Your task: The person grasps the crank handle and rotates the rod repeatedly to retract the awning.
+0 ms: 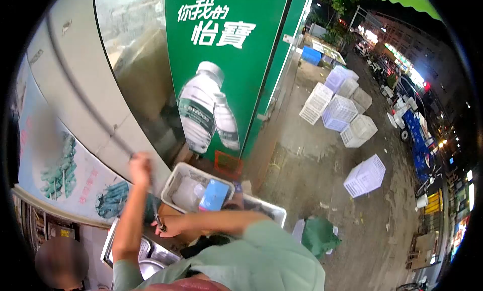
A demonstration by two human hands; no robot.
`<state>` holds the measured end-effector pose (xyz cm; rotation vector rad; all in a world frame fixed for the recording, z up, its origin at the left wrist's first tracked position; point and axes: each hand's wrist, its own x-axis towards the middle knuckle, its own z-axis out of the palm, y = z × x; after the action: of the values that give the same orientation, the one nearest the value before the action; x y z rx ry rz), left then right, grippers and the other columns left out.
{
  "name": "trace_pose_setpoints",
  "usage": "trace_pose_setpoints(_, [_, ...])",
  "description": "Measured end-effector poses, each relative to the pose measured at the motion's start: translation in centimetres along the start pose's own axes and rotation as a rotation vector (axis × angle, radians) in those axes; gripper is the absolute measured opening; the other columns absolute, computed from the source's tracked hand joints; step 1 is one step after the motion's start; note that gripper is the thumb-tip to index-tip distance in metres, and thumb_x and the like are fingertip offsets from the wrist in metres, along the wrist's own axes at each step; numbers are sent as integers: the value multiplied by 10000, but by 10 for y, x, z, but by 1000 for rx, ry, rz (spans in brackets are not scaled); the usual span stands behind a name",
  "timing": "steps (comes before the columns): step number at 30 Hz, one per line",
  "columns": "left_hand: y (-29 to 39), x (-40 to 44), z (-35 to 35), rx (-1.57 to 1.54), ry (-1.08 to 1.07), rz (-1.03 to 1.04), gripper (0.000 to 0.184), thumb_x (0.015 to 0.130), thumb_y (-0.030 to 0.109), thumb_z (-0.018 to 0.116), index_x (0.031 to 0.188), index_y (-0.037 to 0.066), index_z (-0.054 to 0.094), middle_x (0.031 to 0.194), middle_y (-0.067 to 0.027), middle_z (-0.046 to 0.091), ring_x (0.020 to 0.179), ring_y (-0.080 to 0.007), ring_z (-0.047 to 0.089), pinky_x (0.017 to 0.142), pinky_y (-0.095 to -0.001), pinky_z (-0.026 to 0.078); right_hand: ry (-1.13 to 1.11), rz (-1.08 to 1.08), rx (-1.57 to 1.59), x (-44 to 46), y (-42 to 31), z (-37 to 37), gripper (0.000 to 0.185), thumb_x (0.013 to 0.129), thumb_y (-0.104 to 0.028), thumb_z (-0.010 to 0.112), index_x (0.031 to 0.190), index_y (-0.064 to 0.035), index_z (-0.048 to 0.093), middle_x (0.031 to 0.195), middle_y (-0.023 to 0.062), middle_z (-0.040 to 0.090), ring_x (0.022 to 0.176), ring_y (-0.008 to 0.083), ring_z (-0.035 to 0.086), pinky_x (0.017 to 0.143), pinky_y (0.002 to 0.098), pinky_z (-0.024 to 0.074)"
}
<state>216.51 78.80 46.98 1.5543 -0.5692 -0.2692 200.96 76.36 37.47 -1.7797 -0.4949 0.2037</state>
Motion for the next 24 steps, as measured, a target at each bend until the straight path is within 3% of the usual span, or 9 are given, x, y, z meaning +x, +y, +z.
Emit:
trace_pose_setpoints(3, [-54, -86, 52, 275, -177, -49, 243, 841, 210, 590, 664, 69, 504, 639, 34, 487, 589, -87, 452, 498, -286, 318, 37, -150, -13, -1, 36, -35, 475, 762, -266, 686, 1197, -99, 589, 1156, 138, 607, 1085, 254, 569, 934, 397, 427])
trace_pose_setpoints(6, [40, -121, -11, -262, -526, -76, 131, 788, 108, 542, 704, 66, 634, 599, -57, 557, 551, -147, 543, 498, -272, 423, 164, -56, -492, -2, 85, -111, 531, 762, -311, 706, 1235, -110, 568, 1230, 155, 569, 1123, 262, 551, 939, 454, 445])
trace_pose_setpoints(9, [17, -45, -78, -564, -83, -161, 332, 803, 95, 550, 557, 141, 330, 468, 27, 307, 381, -96, 291, 379, -247, 233, 570, 118, -197, -32, 87, -82, 544, 768, -262, 713, 1248, -69, 547, 1079, 145, 617, 969, 232, 608, 835, 387, 493])
trace_pose_setpoints(13, [22, -11, 7, 62, 19, -147, 301, 905, 219, 485, 617, 132, 463, 550, 43, 355, 464, -99, 327, 430, -276, 268, -182, -32, -130, -7, 32, 19, 594, 768, -229, 706, 1286, -20, 501, 1105, 154, 598, 1081, 285, 554, 982, 407, 383])
trace_pose_setpoints(15, [-19, -52, 40, 309, -225, 172, 313, 929, 265, 452, 680, 90, 527, 608, 23, 411, 540, -117, 387, 496, -287, 318, 17, -380, -423, 2, 27, -2, 433, 825, -245, 677, 1184, -17, 599, 955, 67, 657, 1007, 190, 584, 933, 321, 440])
trace_pose_setpoints(18, [46, -115, 25, -159, -647, -36, 192, 763, 110, 682, 623, 92, 551, 656, -33, 579, 603, -126, 533, 533, -273, 386, 306, 113, -310, -9, 34, -145, 290, 781, -310, 684, 951, -75, 678, 998, 92, 662, 866, 237, 632, 742, 358, 509])
trace_pose_setpoints(20, [27, -79, -28, -468, -228, -169, 290, 775, 96, 617, 544, 109, 442, 521, -7, 458, 459, -114, 430, 444, -293, 331, 784, -58, -845, -43, 71, -174, 314, 704, -184, 724, 973, -47, 638, 933, 151, 628, 839, 200, 592, 705, 364, 499])
trace_pose_setpoints(22, [25, -34, -63, -484, -119, -185, 334, 809, 90, 537, 533, 138, 355, 452, 9, 356, 373, -97, 319, 372, -253, 241, 494, 209, 562, -47, 67, -118, 177, 765, -177, 701, 903, -80, 650, 877, 106, 630, 782, 168, 596, 676, 348, 496])
trace_pose_setpoints(24, [10, 4, -41, -298, 56, -133, 336, 851, 151, 525, 546, 140, 385, 453, 20, 344, 369, -95, 308, 358, -265, 246, 321, 44, 270, -35, 68, -35, 258, 845, -226, 641, 1028, -47, 613, 965, 110, 637, 884, 199, 615, 781, 352, 496])
